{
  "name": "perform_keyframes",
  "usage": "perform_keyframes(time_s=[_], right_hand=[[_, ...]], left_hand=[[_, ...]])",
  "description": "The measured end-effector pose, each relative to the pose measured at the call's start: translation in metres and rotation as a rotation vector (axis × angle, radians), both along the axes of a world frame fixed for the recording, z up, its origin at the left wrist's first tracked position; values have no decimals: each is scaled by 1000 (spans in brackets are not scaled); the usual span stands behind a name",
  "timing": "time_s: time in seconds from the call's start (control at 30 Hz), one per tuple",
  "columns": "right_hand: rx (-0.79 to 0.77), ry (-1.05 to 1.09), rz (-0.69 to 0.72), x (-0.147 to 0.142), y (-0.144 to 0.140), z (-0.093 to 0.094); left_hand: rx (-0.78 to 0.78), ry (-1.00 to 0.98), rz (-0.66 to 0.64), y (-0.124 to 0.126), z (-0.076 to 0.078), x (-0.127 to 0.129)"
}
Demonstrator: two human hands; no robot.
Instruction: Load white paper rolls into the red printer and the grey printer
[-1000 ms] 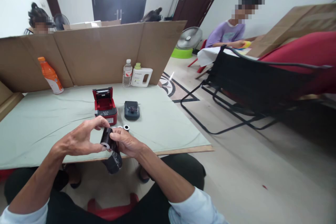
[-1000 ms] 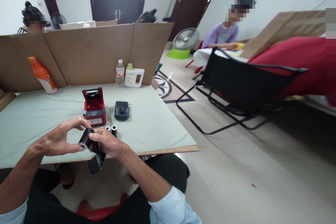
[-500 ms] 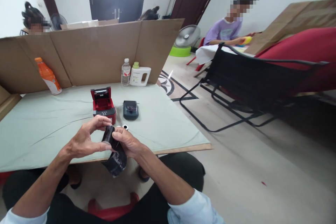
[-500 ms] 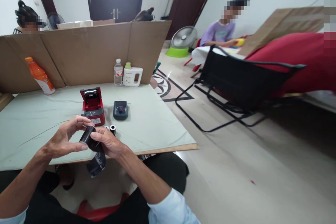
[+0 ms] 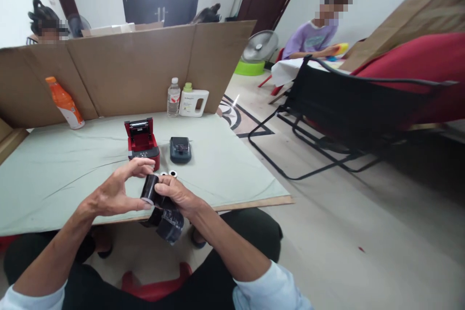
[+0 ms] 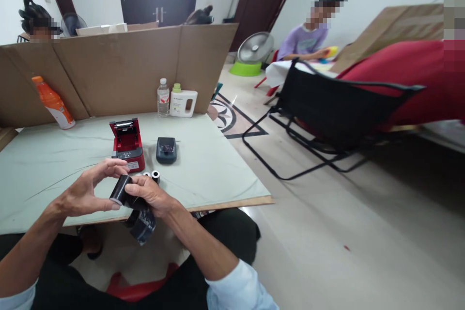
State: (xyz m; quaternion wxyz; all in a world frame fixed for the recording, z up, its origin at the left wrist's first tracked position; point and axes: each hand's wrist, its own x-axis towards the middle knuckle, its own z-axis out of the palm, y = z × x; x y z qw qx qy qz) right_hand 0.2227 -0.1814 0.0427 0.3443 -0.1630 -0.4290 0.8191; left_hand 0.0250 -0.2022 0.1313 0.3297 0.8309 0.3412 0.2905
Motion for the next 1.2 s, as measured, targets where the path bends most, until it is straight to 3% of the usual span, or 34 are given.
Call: perform_keyframes(time_s=[0.1, 0.2, 0.47, 0.67, 0.77, 0.9, 1.03, 1.1, 1.13, 1.2], right_hand=[[13, -83, 10, 2, 2, 1], [16, -99, 3, 1, 4, -2], [-43, 37, -14, -3, 0, -10], [-61, -35, 6, -6, -2, -12], [-63, -41, 12, -6, -1, -13], [-92, -30, -30, -8, -4, -11], [-87, 109, -122, -11, -9, -5], [-83, 115, -135, -10, -9, -1], [-77, 82, -122, -8, -8, 1], [-54, -14, -85, -2, -5, 5]], left_hand=[[91, 259, -40, -2, 17, 1], [151, 348, -51, -3, 28, 4], [-30, -22, 46, -2, 2, 5], [54, 281, -3, 2, 17, 1], [81, 330, -21, 4, 26, 0], [-1, 210, -22, 5, 18, 4], [-159, -223, 46, 3, -14, 12], [-208, -372, 59, 2, -21, 12], [-205, -340, 35, 2, -19, 10], [-135, -81, -18, 3, -3, 7]])
